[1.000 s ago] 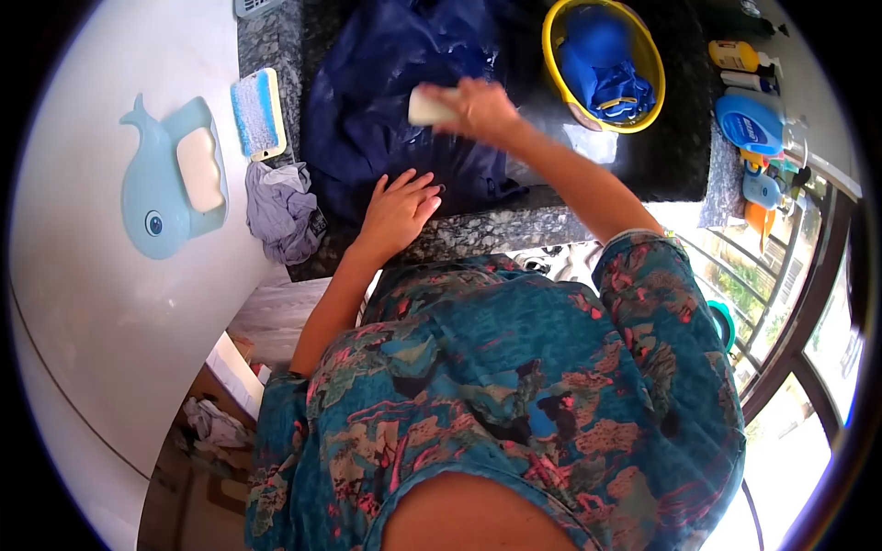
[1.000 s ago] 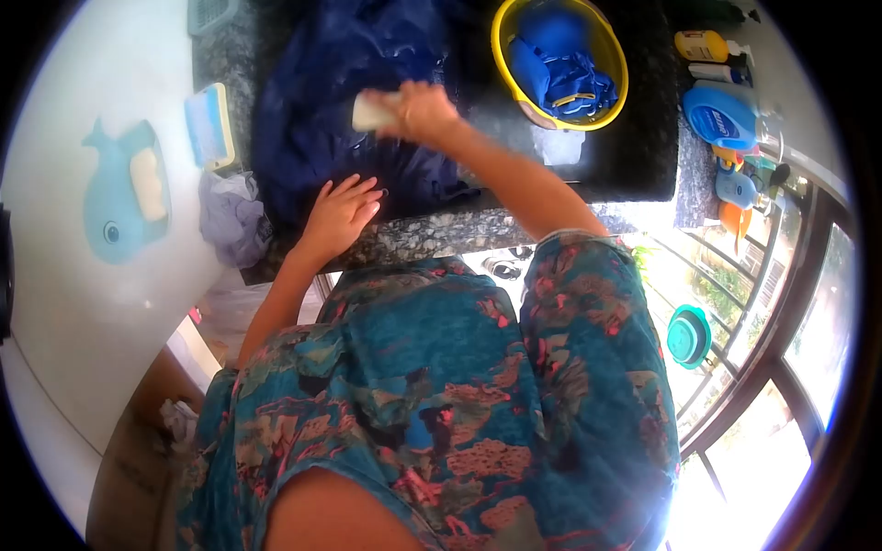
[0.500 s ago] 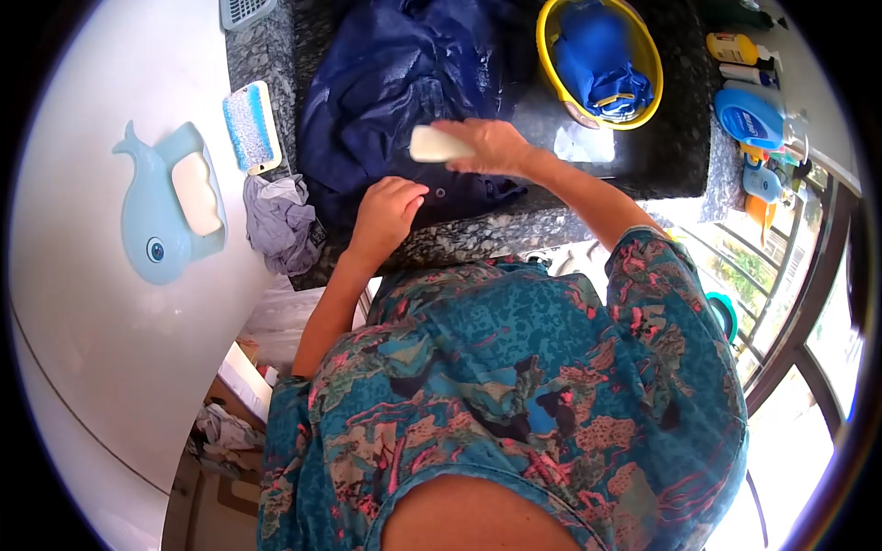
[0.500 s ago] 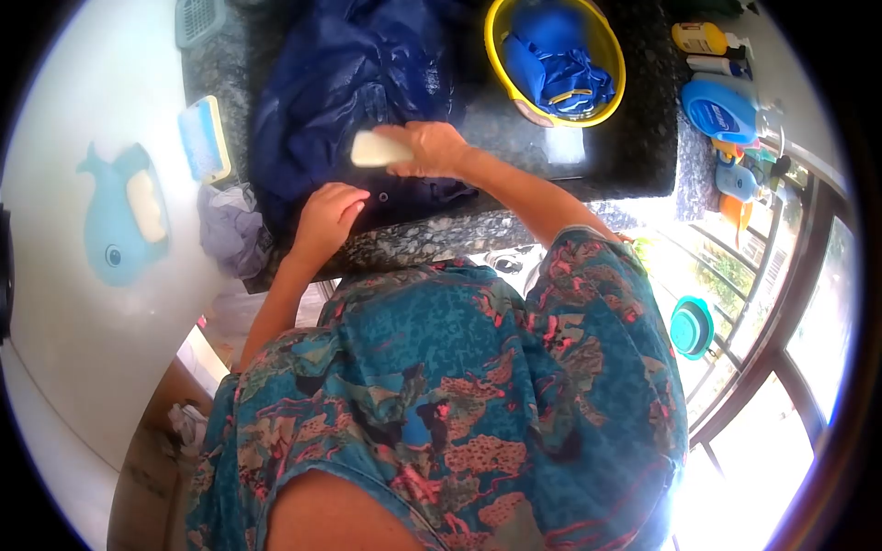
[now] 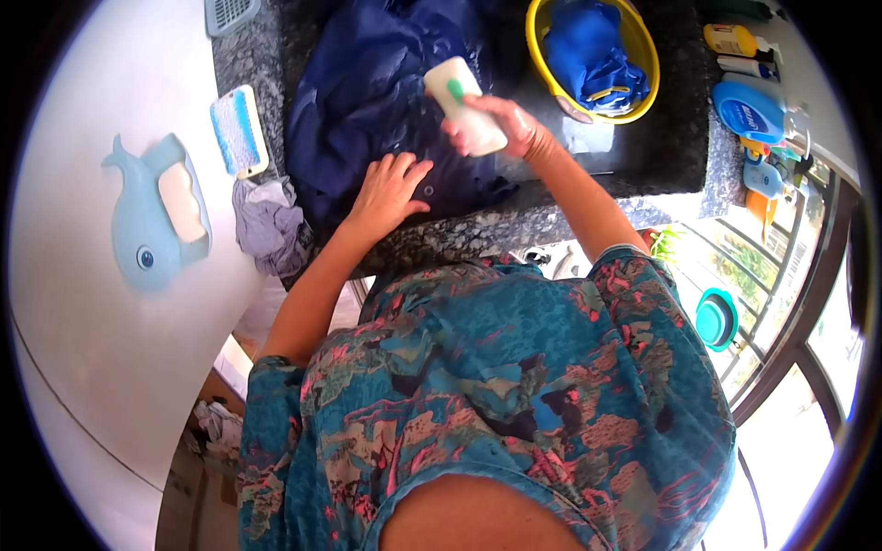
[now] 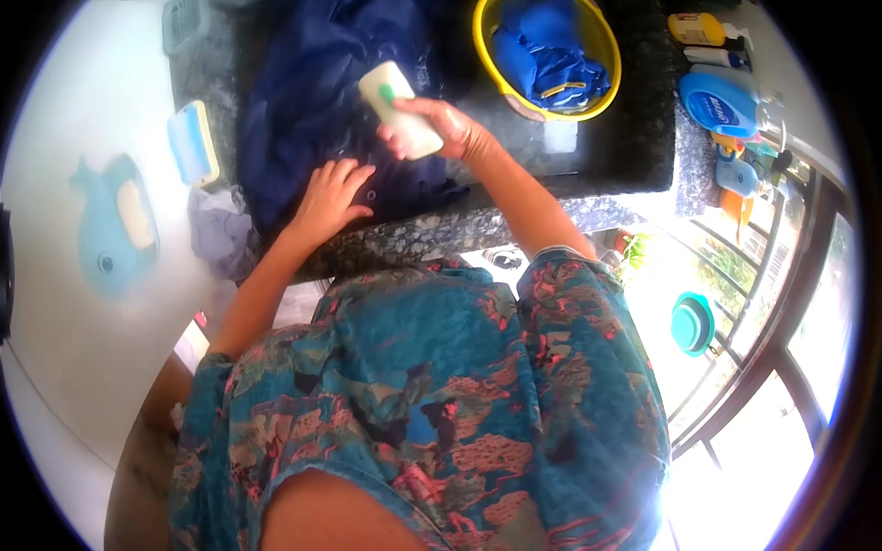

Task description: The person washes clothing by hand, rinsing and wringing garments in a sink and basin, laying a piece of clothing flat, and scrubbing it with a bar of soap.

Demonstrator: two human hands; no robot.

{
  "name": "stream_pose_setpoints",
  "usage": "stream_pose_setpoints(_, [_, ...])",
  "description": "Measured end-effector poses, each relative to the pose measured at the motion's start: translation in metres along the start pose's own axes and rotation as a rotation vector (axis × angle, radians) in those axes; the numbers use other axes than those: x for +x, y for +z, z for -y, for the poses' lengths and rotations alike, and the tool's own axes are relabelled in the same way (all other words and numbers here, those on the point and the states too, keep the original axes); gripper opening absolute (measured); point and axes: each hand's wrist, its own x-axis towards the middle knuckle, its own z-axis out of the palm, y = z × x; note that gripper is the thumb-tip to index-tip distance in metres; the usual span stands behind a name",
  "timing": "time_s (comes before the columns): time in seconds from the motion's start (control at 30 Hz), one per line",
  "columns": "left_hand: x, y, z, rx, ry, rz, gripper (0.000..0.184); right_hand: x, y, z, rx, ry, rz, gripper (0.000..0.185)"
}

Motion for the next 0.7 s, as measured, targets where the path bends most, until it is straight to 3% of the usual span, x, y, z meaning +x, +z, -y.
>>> stream_pose_setpoints(0.03, [-0.003,0.001,0.001,-0.014,0.005,0.004,0.061,0.002,0.007,0.005,-0.063,0.009,-0.092,0.067])
stream_pose_setpoints(0.1, [0.000,0.005,0.004,-0.040,0.026,-0.006,0.057,0.009,0.026,0.015,-0.666,-0.001,-0.444,0.070])
stream_pose_setpoints(0.13, [0.001,0.005,0.003,-0.028,0.032,-0.016,0.053,0.017,0.024,0.014,-1.011,-0.046,-0.488,0.069])
stream_pose_setpoints(0.17, [0.001,0.007,0.003,-0.010,0.048,-0.007,0.052,0.027,0.023,0.001,-1.474,-0.283,-0.584,0.067])
stream_pose_setpoints(0.23, [0.001,0.009,0.004,0.024,0.079,0.012,0.049,0.035,0.028,-0.011,-1.931,-0.474,-0.543,0.066])
stream_pose_setpoints(0.37, [0.000,0.002,-0.003,-0.020,0.073,-0.008,0.050,0.063,0.034,-0.038,-2.073,-0.590,-0.468,0.071])
stream_pose_setpoints(0.5, [0.005,-0.003,-0.006,-0.030,0.026,0.041,0.055,0.078,0.043,-0.038,-2.401,-0.378,-0.521,0.073])
stream_pose_setpoints(0.53, [0.005,-0.004,-0.008,-0.028,-0.002,0.075,0.057,0.084,0.037,-0.034,-2.371,-0.355,-0.633,0.074])
stream_pose_setpoints(0.57, [0.004,-0.005,-0.009,-0.036,-0.019,0.093,0.058,0.088,0.029,-0.027,-2.238,-0.337,-0.743,0.063])
stream_pose_setpoints(0.63, [0.005,-0.006,-0.009,-0.047,-0.046,0.113,0.061,0.091,0.004,-0.014,-1.693,-0.459,-0.859,0.062])
stream_pose_setpoints(0.67, [0.004,-0.006,-0.009,-0.050,-0.050,0.111,0.064,0.084,0.014,0.008,-1.375,-0.243,-0.813,0.061])
stream_pose_setpoints(0.7, [0.003,-0.007,-0.009,-0.047,-0.042,0.110,0.065,0.065,0.022,0.027,-0.810,-0.075,-0.536,0.061])
